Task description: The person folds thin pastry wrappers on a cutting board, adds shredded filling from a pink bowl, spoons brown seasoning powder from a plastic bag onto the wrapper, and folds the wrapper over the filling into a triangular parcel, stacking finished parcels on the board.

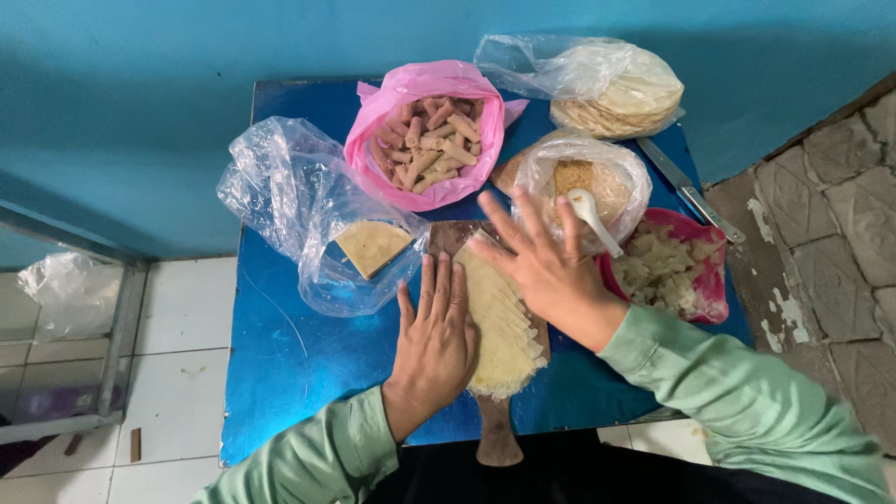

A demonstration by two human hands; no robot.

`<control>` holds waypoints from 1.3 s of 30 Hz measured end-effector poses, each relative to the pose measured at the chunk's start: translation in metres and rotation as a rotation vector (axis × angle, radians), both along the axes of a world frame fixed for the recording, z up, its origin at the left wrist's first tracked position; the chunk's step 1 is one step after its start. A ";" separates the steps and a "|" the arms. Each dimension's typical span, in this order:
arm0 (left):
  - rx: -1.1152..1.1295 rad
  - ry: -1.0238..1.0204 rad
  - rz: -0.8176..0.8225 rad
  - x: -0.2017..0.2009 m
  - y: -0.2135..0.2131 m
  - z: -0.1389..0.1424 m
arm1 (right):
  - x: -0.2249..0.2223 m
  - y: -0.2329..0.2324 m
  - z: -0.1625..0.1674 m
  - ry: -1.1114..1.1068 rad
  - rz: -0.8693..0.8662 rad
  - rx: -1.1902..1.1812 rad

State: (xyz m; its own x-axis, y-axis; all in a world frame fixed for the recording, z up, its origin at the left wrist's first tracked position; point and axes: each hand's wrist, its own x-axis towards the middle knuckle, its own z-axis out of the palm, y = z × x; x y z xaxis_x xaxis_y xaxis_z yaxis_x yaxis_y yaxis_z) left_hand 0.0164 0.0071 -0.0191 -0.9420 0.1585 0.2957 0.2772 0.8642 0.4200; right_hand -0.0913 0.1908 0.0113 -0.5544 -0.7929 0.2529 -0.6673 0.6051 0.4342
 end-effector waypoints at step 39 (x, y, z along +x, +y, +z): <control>-0.035 -0.008 -0.022 0.009 0.003 0.000 | 0.082 0.036 0.001 -0.100 0.028 -0.004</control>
